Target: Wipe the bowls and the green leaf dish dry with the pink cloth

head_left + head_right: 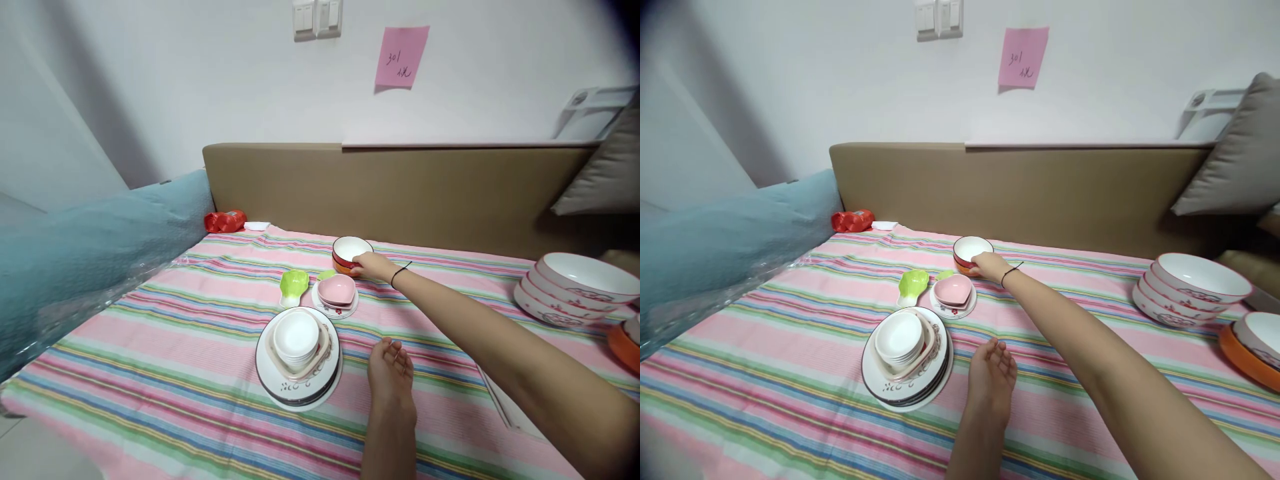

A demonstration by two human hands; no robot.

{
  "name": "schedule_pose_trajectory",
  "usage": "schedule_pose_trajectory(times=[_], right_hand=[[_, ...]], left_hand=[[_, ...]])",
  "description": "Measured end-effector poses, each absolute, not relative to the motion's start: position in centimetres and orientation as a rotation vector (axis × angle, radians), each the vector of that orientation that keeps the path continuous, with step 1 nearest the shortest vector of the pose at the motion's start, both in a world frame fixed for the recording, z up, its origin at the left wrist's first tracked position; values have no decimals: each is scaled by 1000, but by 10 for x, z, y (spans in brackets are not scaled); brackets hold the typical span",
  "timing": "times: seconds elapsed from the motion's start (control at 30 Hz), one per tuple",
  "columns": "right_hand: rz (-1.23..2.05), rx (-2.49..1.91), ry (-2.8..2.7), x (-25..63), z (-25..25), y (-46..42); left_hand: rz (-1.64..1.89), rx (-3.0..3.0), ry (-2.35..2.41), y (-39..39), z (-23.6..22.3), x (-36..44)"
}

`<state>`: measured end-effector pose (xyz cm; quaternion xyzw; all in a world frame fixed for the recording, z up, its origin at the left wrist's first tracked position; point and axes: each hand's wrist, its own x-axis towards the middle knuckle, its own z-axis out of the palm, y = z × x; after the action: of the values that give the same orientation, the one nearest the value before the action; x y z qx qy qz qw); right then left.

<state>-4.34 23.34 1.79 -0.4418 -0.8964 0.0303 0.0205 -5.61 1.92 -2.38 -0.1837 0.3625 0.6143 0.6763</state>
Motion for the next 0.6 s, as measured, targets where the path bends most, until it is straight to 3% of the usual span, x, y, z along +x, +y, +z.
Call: schedule_pose_trajectory(times=[0.33, 0.6], right_hand=[[-207, -1328, -2605, -18, 55, 218], [-245, -812, -2247, 80, 62, 64]], left_hand=[[1378, -377, 814, 20, -18, -52], [1443, -211, 567, 25, -12, -48]])
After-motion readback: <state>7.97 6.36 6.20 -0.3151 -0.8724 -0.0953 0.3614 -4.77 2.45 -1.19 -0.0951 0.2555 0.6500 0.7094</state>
